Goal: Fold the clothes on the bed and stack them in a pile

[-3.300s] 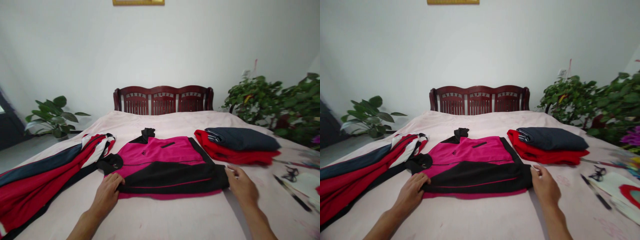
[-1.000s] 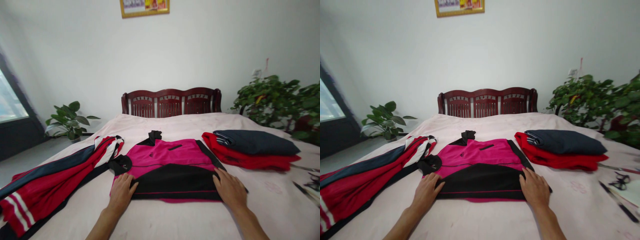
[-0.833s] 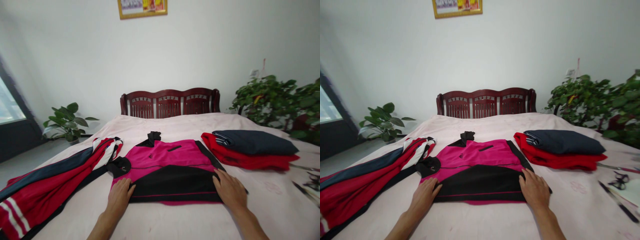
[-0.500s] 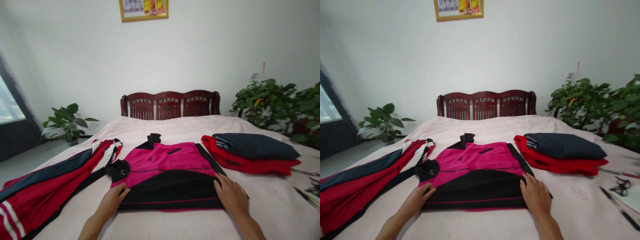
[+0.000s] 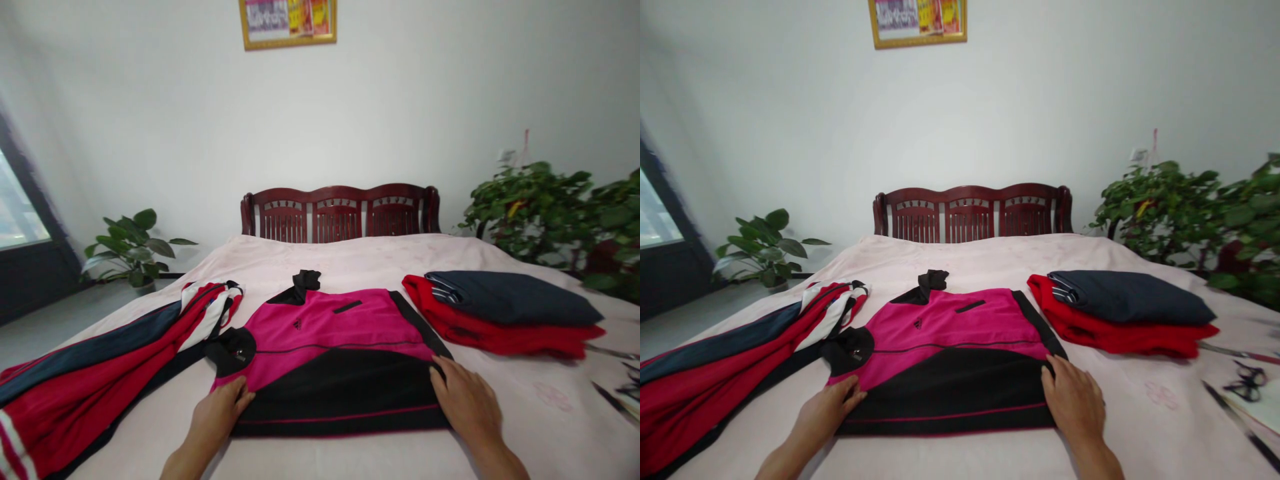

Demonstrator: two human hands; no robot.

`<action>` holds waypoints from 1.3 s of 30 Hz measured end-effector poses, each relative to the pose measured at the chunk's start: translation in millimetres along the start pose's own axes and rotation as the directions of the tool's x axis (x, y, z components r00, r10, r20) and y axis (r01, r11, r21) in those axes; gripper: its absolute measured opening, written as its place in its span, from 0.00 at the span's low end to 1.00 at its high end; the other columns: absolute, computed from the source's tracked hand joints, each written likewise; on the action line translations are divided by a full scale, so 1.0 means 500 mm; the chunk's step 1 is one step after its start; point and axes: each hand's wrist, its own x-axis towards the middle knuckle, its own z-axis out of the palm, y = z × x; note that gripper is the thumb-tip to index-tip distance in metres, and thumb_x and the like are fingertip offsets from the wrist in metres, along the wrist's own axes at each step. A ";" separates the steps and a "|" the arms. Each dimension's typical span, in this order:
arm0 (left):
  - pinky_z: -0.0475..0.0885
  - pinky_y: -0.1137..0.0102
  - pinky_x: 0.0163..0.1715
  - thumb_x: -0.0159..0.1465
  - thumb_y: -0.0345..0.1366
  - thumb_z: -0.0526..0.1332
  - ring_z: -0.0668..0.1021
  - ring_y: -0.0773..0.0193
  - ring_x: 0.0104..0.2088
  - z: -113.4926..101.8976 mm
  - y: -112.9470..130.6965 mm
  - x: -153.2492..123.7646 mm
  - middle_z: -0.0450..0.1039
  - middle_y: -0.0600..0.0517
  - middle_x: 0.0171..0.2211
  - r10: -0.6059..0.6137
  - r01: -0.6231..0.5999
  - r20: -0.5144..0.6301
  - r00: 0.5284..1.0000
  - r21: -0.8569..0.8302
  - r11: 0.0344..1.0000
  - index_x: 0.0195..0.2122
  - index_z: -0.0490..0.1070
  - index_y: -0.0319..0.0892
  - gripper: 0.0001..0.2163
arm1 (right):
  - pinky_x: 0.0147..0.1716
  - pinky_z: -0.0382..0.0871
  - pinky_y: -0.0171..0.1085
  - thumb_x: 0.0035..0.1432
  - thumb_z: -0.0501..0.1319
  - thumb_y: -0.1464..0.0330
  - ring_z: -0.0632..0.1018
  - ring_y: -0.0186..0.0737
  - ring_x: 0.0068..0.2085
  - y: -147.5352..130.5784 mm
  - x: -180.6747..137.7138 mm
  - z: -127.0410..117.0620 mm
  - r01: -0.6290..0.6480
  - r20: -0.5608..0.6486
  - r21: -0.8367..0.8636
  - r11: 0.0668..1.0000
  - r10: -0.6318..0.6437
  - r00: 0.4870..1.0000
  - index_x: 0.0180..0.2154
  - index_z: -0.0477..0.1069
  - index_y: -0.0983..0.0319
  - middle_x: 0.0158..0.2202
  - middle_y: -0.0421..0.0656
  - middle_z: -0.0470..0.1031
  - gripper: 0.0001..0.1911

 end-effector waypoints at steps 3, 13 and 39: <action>0.69 0.66 0.39 0.67 0.36 0.55 0.79 0.58 0.39 -0.004 0.016 -0.006 0.78 0.51 0.38 0.101 -0.092 -0.141 0.985 0.071 0.993 0.38 0.72 0.46 0.06 | 0.56 0.64 0.52 0.64 0.46 0.61 0.78 0.52 0.50 -0.004 -0.002 0.001 -0.002 -0.004 -0.021 1.000 0.002 1.000 0.51 0.75 0.62 0.52 0.50 0.78 0.25; 0.61 0.48 0.65 0.67 0.39 0.59 0.62 0.49 0.67 0.064 0.226 -0.022 0.58 0.49 0.68 0.562 -0.574 -0.254 0.787 0.031 0.818 0.68 0.57 0.53 0.28 | 0.61 0.57 0.54 0.63 0.48 0.63 0.71 0.52 0.59 -0.016 -0.013 0.014 -0.017 -0.087 -0.071 0.997 0.011 0.996 0.54 0.73 0.61 0.56 0.48 0.75 0.24; 0.57 0.51 0.66 0.66 0.40 0.57 0.63 0.53 0.67 0.081 0.242 -0.018 0.60 0.49 0.67 0.393 -0.402 -0.136 0.909 -0.045 0.915 0.61 0.65 0.53 0.22 | 0.53 0.67 0.50 0.65 0.41 0.56 0.72 0.54 0.58 0.004 0.008 -0.034 -0.324 0.282 0.191 0.927 0.264 0.922 0.59 0.69 0.59 0.58 0.49 0.73 0.31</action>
